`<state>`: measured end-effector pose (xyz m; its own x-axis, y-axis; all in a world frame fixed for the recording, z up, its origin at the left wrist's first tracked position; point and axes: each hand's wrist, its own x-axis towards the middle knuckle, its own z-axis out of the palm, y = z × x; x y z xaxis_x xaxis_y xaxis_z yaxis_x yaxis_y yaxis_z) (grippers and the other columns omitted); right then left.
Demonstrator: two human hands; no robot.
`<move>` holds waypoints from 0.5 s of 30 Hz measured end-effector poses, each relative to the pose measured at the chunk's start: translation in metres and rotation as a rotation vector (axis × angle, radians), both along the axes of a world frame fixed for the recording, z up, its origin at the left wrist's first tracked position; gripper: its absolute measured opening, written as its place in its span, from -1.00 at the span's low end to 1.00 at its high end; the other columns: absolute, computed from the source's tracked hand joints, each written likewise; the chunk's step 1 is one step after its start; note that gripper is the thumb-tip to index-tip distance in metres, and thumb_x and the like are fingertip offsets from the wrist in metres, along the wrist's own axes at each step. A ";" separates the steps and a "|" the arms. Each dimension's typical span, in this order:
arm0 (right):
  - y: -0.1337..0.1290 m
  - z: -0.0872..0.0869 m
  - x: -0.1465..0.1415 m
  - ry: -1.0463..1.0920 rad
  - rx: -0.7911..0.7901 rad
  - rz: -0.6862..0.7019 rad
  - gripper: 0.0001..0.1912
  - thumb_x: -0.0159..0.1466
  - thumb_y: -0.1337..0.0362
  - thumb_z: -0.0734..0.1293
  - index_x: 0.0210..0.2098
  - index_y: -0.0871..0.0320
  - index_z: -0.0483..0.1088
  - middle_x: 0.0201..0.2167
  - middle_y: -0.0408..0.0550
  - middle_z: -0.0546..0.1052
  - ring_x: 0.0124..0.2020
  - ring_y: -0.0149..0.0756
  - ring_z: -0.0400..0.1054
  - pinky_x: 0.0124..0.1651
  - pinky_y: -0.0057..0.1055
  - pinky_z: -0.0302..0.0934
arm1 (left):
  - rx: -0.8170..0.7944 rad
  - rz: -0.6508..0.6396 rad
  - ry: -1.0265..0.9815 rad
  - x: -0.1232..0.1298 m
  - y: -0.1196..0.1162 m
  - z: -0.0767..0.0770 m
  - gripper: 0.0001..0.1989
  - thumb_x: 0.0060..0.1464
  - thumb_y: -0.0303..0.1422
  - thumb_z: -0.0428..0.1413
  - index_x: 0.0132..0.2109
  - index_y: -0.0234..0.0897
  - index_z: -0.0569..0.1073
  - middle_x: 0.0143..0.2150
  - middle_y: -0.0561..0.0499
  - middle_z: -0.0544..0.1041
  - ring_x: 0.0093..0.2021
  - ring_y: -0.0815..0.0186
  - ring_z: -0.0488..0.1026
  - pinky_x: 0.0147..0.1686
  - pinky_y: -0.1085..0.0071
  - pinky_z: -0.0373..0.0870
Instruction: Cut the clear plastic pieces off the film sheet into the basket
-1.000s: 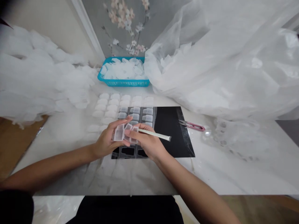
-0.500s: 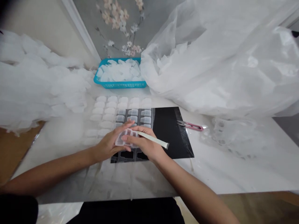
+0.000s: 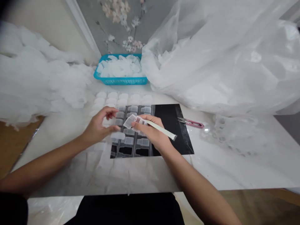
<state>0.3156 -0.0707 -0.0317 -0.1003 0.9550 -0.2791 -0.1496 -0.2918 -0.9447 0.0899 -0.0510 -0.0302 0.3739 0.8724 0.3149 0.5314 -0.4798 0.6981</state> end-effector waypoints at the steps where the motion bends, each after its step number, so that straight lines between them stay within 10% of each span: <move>1: 0.002 0.000 0.002 -0.046 0.014 -0.016 -0.73 -0.05 0.21 0.58 -0.38 0.18 0.55 -0.53 -0.16 0.50 -0.50 -0.42 0.28 -0.42 -0.44 0.11 | -0.024 -0.028 0.108 -0.005 0.002 0.007 -0.35 -0.02 0.10 0.22 0.07 -0.23 0.36 -0.19 -0.02 0.44 -0.21 0.27 0.39 -0.20 0.35 0.35; 7: 0.008 0.001 0.006 -0.079 0.018 0.062 -0.75 -0.05 0.18 0.56 -0.47 0.18 0.51 -0.59 -0.19 0.45 -0.53 -0.41 0.28 -0.45 -0.45 0.13 | -0.105 -0.426 0.589 -0.021 -0.005 0.029 -0.54 0.15 -0.10 0.16 0.13 -0.16 0.36 0.10 -0.09 0.41 -0.01 0.19 0.44 -0.13 0.35 0.38; 15: 0.002 -0.005 0.004 -0.280 0.090 0.231 -0.76 0.03 0.15 0.53 -0.39 0.14 0.53 -0.51 -0.18 0.46 -0.51 -0.42 0.25 -0.45 -0.45 0.11 | -0.311 -0.379 0.269 -0.021 0.004 0.024 -0.70 0.20 -0.27 0.11 0.07 -0.17 0.39 -0.05 -0.03 0.55 -0.19 0.29 0.56 -0.24 0.41 0.47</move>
<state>0.3199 -0.0691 -0.0369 -0.2482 0.9380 -0.2420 0.1783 -0.2013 -0.9632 0.0686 -0.0466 -0.0066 0.7114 0.6975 -0.0859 0.5406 -0.4651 0.7010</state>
